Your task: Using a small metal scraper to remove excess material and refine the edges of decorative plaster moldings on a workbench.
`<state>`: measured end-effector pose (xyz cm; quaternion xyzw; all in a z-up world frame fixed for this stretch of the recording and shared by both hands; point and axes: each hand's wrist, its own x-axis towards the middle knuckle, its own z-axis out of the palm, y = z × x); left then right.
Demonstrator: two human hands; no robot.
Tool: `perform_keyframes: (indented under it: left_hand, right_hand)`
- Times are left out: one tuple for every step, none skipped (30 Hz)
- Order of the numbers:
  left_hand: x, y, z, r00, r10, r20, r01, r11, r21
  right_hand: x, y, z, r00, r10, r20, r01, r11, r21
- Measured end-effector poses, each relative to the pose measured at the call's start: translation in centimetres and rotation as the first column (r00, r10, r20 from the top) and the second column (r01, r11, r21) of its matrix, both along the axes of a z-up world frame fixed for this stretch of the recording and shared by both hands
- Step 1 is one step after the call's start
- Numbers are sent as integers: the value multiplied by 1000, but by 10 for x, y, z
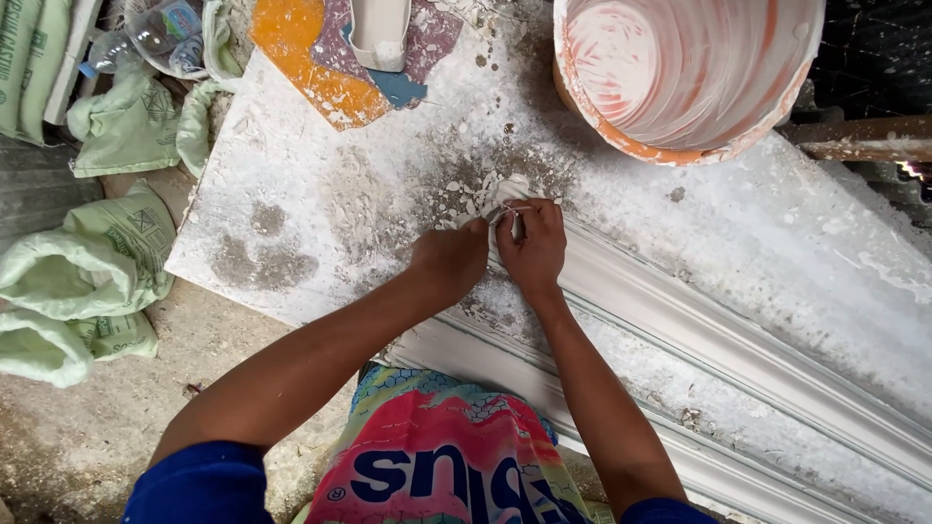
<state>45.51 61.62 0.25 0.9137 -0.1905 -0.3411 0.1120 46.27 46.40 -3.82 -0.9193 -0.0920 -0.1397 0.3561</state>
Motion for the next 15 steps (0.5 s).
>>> perform_keyframes:
  left_hand:
    - [4,3,-5,1000,1,2,-1,1000,-1]
    - [8,6,-9,999,22,-39,-24,998,-54]
    - [13,10,-13,996,39,-80,-48,993,-106]
    - [19,18,6,996,40,-74,-48,993,-105]
    - [25,25,25,991,37,-128,-47,996,-79]
    - [30,32,44,982,31,-184,-42,998,-52]
    - [29,37,59,983,28,-182,-38,998,-50]
    - [27,40,74,973,102,-209,-121,990,-78]
    - [25,45,88,955,175,-238,-204,974,-103]
    - [22,43,86,955,176,-239,-206,973,-104]
    - [19,42,83,962,133,-237,-156,984,-81]
    - [15,42,80,967,93,-236,-109,992,-56]
    - [18,38,81,967,98,-236,-114,992,-56]
    - [20,35,83,973,47,-225,-61,996,-57]
    - [23,31,84,977,-4,-213,-8,998,-58]
  right_hand:
    - [-1,-2,-2,1000,1,2,-1,1000,-1]
    - [-1,-2,-4,1000,1,9,0,1000,-19]
    - [-1,-3,-6,1000,0,16,1,999,-37]
    - [-1,-2,-5,1000,0,22,0,999,-35]
    - [-1,-1,-4,1000,3,22,-2,1000,-20]
    - [-2,-1,-3,1000,1,19,-1,1000,-4]
    - [-3,-2,-5,1000,-3,21,3,1000,-2]
    - [-5,-4,-6,1000,5,27,-6,1000,24]
    - [-7,-5,-8,999,13,34,-14,999,49]
    - [-8,-6,-6,999,15,33,-16,999,48]
    - [-10,-6,-4,996,41,73,-44,998,38]
    - [-11,-4,-3,991,70,114,-74,997,30]
    - [-9,-5,-4,991,75,114,-79,996,30]
    - [-9,-5,-5,987,97,132,-102,994,29]
    - [-9,-5,-5,982,119,149,-125,992,28]
